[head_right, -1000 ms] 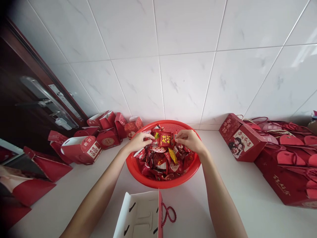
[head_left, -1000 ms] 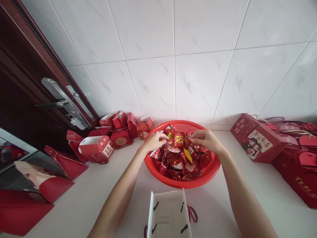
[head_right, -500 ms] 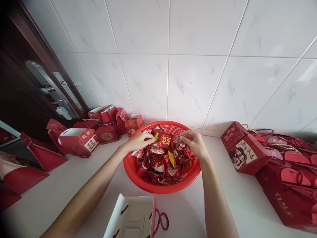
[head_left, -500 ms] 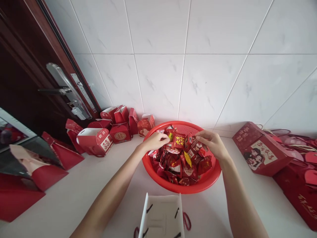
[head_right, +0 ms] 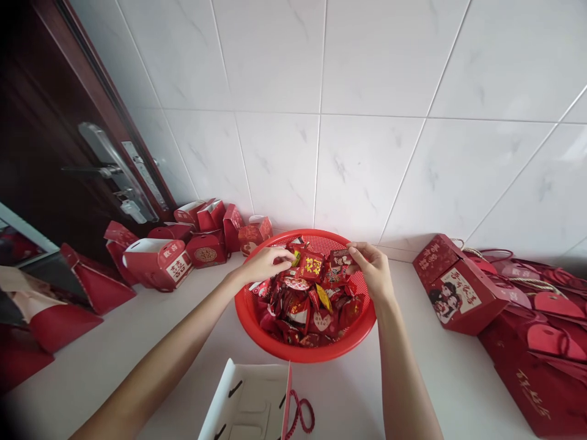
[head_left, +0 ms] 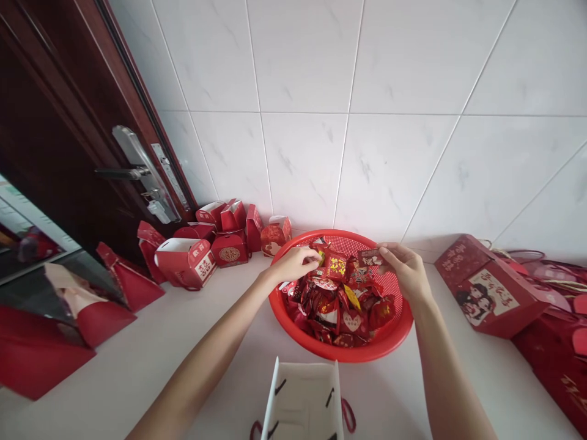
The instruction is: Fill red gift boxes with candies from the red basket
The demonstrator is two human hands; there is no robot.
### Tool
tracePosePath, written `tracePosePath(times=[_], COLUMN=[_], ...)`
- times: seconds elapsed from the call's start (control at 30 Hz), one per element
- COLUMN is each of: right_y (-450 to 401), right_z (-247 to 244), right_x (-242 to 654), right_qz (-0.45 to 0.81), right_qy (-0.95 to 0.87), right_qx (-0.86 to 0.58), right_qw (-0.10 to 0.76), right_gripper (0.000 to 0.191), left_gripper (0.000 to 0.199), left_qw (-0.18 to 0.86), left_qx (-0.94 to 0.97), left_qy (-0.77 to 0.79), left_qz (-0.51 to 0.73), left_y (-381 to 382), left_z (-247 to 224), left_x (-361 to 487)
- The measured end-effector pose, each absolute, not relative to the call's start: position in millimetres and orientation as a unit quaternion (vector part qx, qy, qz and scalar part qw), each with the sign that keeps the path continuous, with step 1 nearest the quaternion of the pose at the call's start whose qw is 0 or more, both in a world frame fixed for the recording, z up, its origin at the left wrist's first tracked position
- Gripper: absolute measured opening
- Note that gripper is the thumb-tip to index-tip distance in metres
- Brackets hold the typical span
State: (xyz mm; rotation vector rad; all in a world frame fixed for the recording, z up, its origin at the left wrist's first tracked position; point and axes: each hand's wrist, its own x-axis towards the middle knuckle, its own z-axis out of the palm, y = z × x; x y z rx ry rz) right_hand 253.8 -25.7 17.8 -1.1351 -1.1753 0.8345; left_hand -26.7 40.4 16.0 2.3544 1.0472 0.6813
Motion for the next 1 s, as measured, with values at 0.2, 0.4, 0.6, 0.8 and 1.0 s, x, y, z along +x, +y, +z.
tracePosePath(times=[0.2,0.4,0.6,0.8,1.0], right_y=[-23.5,-21.1,-18.8,-17.0,-16.2], right_z=[17.5,12.5,9.1,7.7,8.3], right_x=[254.1,256.9,259.5,260.7,258.9], right_qz=[0.368,0.308,0.312,0.319,0.340], right_qy=[-0.514,-0.520,-0.461,-0.487,-0.489], right_qx=[-0.475,-0.501,-0.489,-0.507,-0.520], right_qw=[0.612,0.619,0.672,0.636,0.613], right_gripper=[0.047,0.039,0.031,0.038,0.037], left_gripper=[0.019,0.021,0.022,0.035,0.033], left_qw=[0.250,0.200,0.153,0.034,0.024], left_qx=[0.860,0.926,0.981,0.986,0.968], left_qy=[0.351,0.248,0.091,0.163,0.250], left_qz=[0.273,0.202,0.079,0.015,-0.004], left_y=[44.6,47.5,42.3,46.4,51.5], left_z=[26.1,43.2,33.0,20.8,48.5], left_x=[-17.7,39.9,105.3,103.9,57.0])
